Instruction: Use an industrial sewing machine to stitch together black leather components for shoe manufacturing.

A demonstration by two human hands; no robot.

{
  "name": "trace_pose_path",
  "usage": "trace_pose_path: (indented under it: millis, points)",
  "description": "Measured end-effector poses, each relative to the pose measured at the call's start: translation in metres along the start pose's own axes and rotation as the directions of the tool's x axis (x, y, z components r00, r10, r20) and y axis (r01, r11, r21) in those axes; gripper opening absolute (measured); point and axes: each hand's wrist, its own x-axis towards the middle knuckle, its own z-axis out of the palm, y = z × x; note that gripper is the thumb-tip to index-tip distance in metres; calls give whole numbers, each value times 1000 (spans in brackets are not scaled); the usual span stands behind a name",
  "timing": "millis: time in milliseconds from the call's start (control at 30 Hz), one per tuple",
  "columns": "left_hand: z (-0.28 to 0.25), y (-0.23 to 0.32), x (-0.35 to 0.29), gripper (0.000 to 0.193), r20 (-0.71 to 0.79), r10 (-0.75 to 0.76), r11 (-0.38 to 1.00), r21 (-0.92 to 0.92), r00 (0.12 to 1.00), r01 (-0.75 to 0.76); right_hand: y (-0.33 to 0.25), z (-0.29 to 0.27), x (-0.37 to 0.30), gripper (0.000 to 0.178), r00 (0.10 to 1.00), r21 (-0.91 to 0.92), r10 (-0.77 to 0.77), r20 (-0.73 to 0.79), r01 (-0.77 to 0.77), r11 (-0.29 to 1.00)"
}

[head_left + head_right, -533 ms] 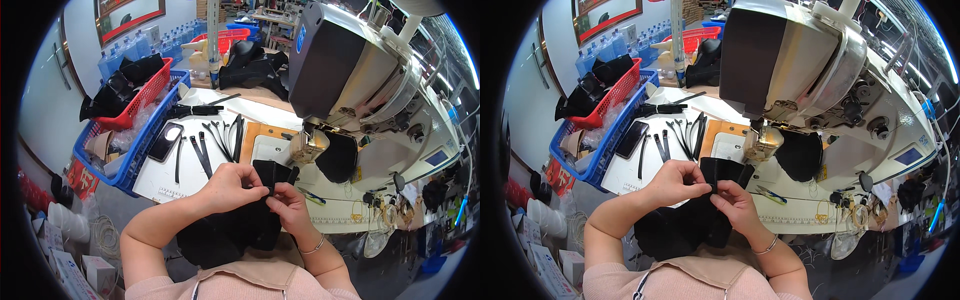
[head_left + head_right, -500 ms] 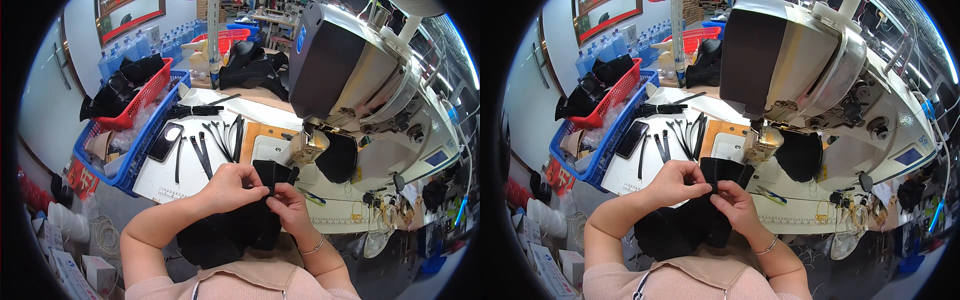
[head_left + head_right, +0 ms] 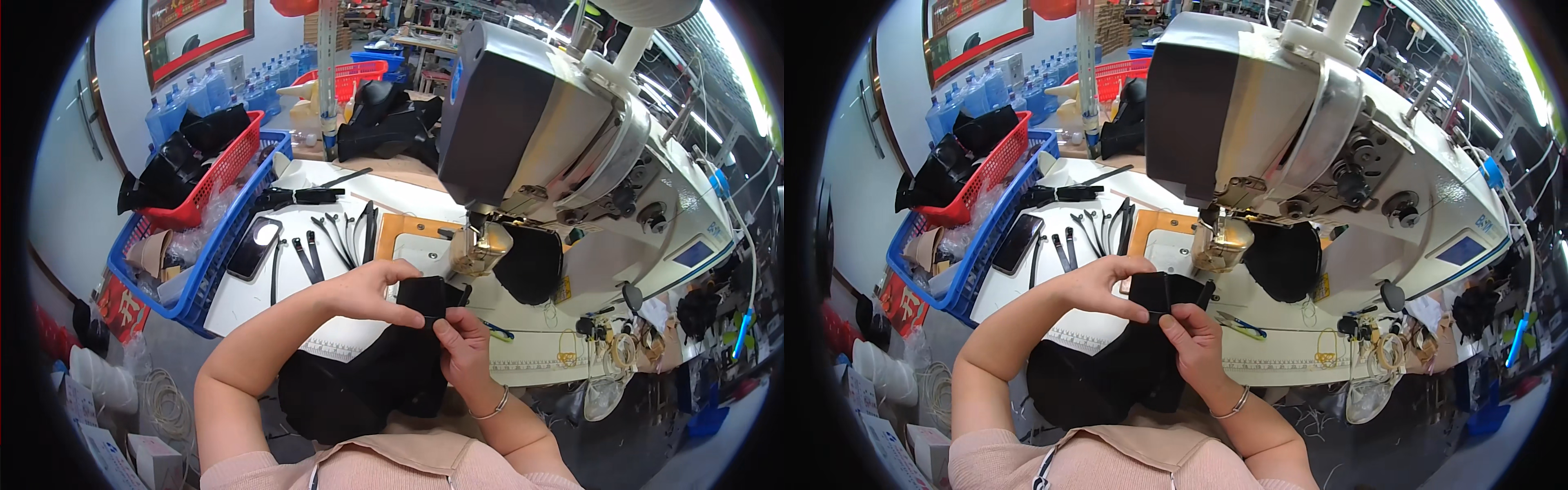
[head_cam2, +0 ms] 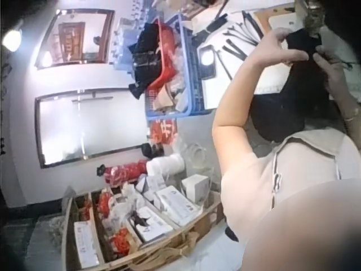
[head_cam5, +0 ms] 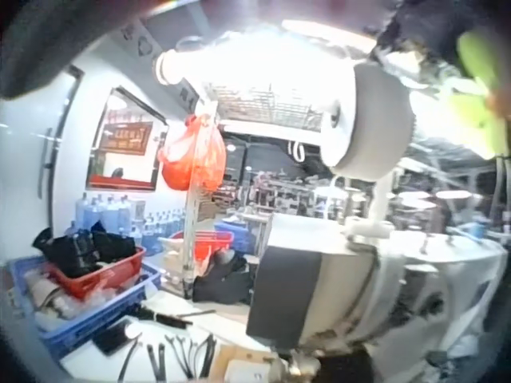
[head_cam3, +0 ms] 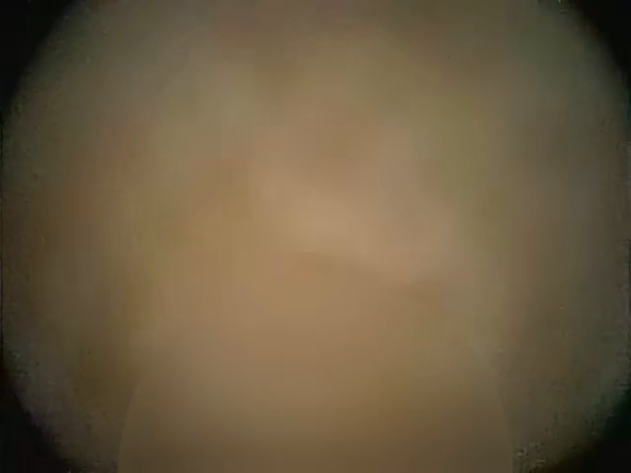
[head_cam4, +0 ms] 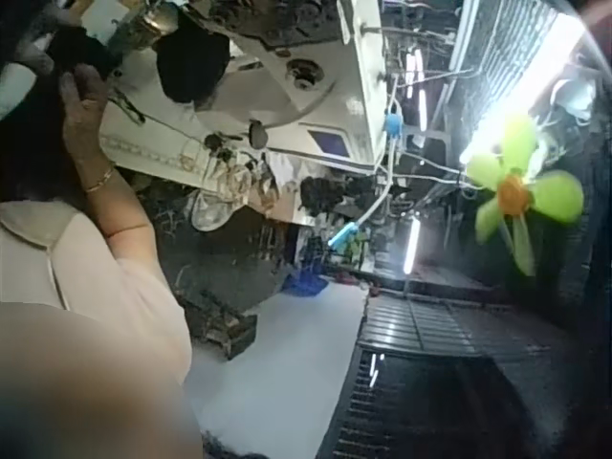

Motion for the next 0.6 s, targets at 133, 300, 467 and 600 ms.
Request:
trace_pose_path:
  millis: [133, 300, 467, 600]
  points:
    - [4, -4, 7, 23, -17, 90, 995, 33, 996, -89, 4, 0, 3, 11, 998, -51, -19, -55, 17, 999]
    - [15, -10, 11, 28, -24, 37, 996, -83, 999, -39, 6, -7, 8, 10, 997, -98, -23, -70, 16, 995]
    - [4, -20, 43, 25, -124, -175, 894, -435, 977, 105, -5, -9, 42, 8, 937, 48, 309, -165, -305, 951]
    - [-25, -6, 75, 25, -59, -242, 784, -601, 969, 159, -44, -6, 56, 14, 910, -47, 414, 19, -413, 910]
